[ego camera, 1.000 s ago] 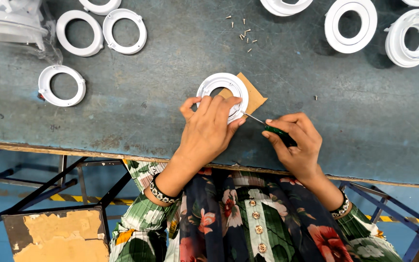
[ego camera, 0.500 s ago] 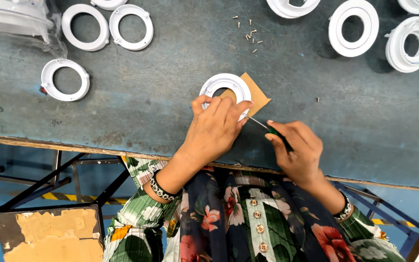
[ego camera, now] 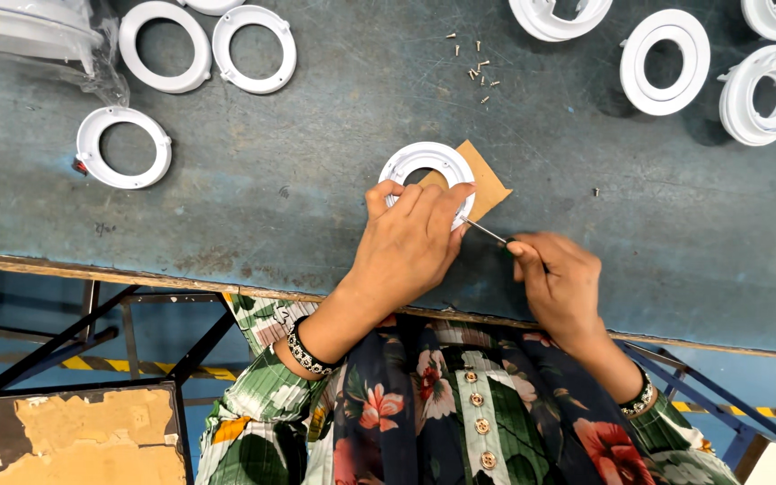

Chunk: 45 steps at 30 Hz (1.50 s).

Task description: The person assembles white plastic circular components by hand and using a screwdriver to fasten small screws.

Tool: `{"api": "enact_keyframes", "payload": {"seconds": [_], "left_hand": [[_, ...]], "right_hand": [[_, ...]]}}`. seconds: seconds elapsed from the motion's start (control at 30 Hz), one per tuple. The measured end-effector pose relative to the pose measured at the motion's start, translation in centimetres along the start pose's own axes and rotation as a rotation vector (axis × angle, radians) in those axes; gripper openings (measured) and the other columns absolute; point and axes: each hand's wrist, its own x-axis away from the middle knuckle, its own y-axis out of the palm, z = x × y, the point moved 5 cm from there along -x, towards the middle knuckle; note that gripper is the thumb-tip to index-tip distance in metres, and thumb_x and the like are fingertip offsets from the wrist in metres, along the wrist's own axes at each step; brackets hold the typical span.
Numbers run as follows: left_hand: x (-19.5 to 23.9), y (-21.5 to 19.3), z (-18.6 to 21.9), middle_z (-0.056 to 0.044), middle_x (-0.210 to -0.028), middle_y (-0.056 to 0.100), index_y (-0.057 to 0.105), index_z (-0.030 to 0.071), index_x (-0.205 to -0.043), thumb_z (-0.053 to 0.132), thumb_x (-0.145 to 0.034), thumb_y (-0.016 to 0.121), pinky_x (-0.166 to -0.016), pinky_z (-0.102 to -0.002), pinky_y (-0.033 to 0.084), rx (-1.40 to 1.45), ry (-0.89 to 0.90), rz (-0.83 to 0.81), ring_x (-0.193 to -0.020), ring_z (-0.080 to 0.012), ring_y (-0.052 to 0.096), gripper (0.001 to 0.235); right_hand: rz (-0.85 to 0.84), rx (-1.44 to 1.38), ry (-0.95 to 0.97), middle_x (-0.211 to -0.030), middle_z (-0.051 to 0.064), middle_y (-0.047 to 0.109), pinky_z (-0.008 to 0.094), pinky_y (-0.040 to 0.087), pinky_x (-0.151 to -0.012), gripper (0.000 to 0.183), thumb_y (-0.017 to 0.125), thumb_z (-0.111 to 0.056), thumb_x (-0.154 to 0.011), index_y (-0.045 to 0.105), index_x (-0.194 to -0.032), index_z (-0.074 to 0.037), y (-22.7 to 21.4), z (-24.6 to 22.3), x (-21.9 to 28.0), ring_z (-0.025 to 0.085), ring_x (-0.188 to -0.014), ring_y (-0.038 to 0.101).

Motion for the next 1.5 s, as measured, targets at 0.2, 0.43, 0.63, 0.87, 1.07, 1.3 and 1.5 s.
{"api": "enact_keyframes", "payload": {"seconds": [0.2, 0.43, 0.63, 0.87, 1.07, 1.3, 1.5], "left_hand": [[0.0, 0.0, 0.0, -0.005, -0.103, 0.06, 0.055, 0.008, -0.136, 0.019, -0.093, 0.072, -0.098, -0.047, 0.035, 0.003, -0.002, -0.004, -0.097, -0.0219, 0.06, 0.048], [0.1, 0.0, -0.1, -0.004, -0.102, 0.061, 0.055, 0.007, -0.137, 0.018, -0.094, 0.072, -0.099, -0.047, 0.035, 0.015, -0.008, -0.005, -0.096, -0.021, 0.061, 0.047], [0.1, 0.0, -0.1, -0.004, -0.102, 0.06, 0.055, 0.008, -0.137, 0.019, -0.094, 0.072, -0.098, -0.047, 0.035, 0.005, -0.003, -0.003, -0.096, -0.0213, 0.06, 0.048], [0.1, 0.0, -0.1, -0.004, -0.101, 0.06, 0.055, 0.008, -0.136, 0.02, -0.094, 0.073, -0.097, -0.047, 0.035, -0.013, -0.005, 0.003, -0.095, -0.0217, 0.06, 0.048], [0.0, 0.0, 0.0, -0.004, -0.102, 0.06, 0.055, 0.008, -0.137, 0.019, -0.093, 0.072, -0.097, -0.047, 0.035, -0.007, -0.004, -0.005, -0.097, -0.0219, 0.06, 0.048], [-0.2, -0.1, 0.1, -0.003, -0.102, 0.06, 0.056, 0.009, -0.136, 0.02, -0.093, 0.072, -0.097, -0.046, 0.034, -0.013, -0.004, -0.006, -0.097, -0.0216, 0.061, 0.047], [-0.3, 0.0, 0.1, -0.004, -0.102, 0.062, 0.056, 0.009, -0.135, 0.02, -0.094, 0.072, -0.097, -0.047, 0.034, -0.017, -0.004, -0.007, -0.096, -0.0227, 0.061, 0.046]], "right_hand": [[0.099, -0.114, -0.021, -0.086, 0.009, 0.065, 0.027, 0.049, -0.058, 0.032, 0.086, -0.018, -0.082, 0.065, -0.098, -0.001, -0.3, -0.5, 0.0, 0.012, -0.068, 0.061], [-0.039, -0.043, 0.071, -0.068, 0.003, 0.066, 0.022, 0.046, -0.057, 0.008, 0.077, -0.003, -0.094, 0.074, -0.102, -0.003, 0.3, 0.3, 0.1, 0.007, -0.059, 0.059], [0.102, -0.2, -0.018, -0.092, 0.006, 0.062, 0.02, 0.045, -0.058, 0.032, 0.09, -0.012, -0.08, 0.062, -0.091, -0.001, -0.2, -0.4, 0.0, 0.003, -0.069, 0.055], [0.042, -0.122, -0.02, -0.089, 0.005, 0.071, 0.024, 0.051, -0.071, 0.012, 0.079, -0.009, -0.096, 0.075, -0.105, -0.002, 0.1, 0.7, 0.1, 0.006, -0.079, 0.065], [0.016, -0.276, 0.034, -0.085, 0.003, 0.065, 0.021, 0.048, -0.065, 0.032, 0.085, -0.013, -0.088, 0.066, -0.111, -0.002, 0.4, 1.3, 0.3, 0.003, -0.074, 0.059], [0.057, -0.199, -0.011, -0.093, 0.006, 0.064, 0.022, 0.047, -0.061, 0.027, 0.088, -0.011, -0.082, 0.069, -0.099, -0.001, 0.2, 0.3, -0.1, 0.006, -0.072, 0.059], [-0.014, -0.19, -0.027, -0.09, 0.007, 0.069, 0.026, 0.051, -0.066, 0.014, 0.077, -0.009, -0.095, 0.073, -0.106, -0.001, 0.1, 0.1, -0.2, 0.01, -0.074, 0.065]]}}
